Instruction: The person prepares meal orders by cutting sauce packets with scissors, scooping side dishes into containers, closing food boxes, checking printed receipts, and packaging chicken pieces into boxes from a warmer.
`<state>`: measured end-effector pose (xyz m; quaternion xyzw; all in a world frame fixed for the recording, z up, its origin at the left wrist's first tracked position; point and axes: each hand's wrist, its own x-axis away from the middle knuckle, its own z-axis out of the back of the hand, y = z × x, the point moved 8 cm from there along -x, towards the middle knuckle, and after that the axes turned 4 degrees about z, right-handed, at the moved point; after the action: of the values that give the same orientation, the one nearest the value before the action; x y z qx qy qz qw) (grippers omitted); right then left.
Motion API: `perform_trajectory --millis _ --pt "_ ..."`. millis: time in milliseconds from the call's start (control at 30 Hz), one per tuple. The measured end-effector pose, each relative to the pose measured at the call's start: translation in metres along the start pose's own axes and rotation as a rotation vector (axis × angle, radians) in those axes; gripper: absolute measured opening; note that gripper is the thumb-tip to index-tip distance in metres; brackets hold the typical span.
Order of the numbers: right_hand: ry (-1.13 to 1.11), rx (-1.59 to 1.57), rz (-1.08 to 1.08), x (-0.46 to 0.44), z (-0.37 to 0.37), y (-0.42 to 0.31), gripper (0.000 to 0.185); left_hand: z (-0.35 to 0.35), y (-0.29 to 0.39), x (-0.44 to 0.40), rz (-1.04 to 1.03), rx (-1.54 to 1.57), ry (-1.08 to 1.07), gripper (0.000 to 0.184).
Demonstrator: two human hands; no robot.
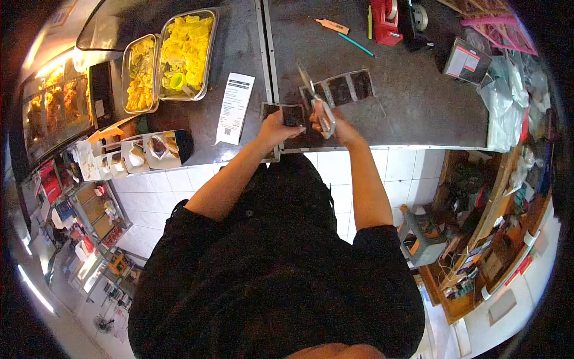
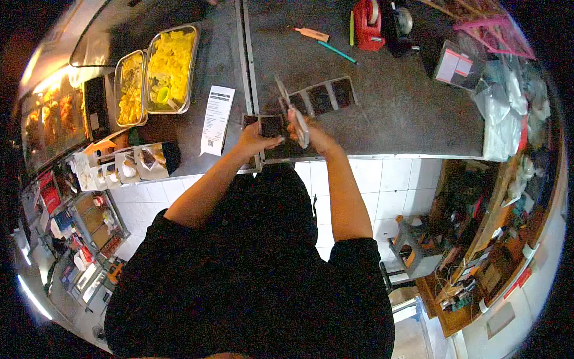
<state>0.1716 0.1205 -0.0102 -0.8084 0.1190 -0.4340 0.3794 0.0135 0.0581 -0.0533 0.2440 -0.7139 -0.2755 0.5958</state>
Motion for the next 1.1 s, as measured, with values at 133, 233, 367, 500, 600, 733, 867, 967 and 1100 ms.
perform_trajectory --millis 133,233,367,500,600,733,867,967,1100 --pt "0.06 -0.161 0.116 0.04 0.008 -0.012 0.06 0.032 0.025 0.02 -0.111 -0.398 0.357 0.069" --pt "0.099 -0.163 0.16 0.067 0.037 0.007 0.061 0.035 0.072 0.031 -0.433 -0.367 0.539 0.077" --pt "0.259 -0.113 0.083 0.114 0.053 0.039 0.061 0.003 0.135 0.048 -0.42 -1.006 0.83 0.082" --pt "0.22 -0.049 -0.079 0.141 0.043 0.065 0.063 -0.038 0.121 0.014 -0.538 -1.225 0.73 0.068" --pt "0.241 -0.096 -0.121 0.148 0.049 0.086 0.063 -0.043 0.111 -0.015 -0.43 -1.195 0.548 0.048" --pt "0.175 -0.121 -0.164 0.15 0.056 0.098 0.066 -0.027 0.094 -0.025 -0.18 -0.554 0.443 0.019" --pt "0.075 -0.156 -0.113 0.134 0.056 0.09 0.067 -0.042 0.052 -0.041 0.154 0.384 0.077 0.025" --pt "0.075 -0.138 -0.12 0.131 0.049 0.068 0.068 -0.058 0.068 -0.033 0.08 0.534 0.042 0.036" --pt "-0.02 -0.152 -0.14 0.117 0.054 0.08 0.07 -0.048 0.051 -0.038 0.068 0.452 0.155 0.045"
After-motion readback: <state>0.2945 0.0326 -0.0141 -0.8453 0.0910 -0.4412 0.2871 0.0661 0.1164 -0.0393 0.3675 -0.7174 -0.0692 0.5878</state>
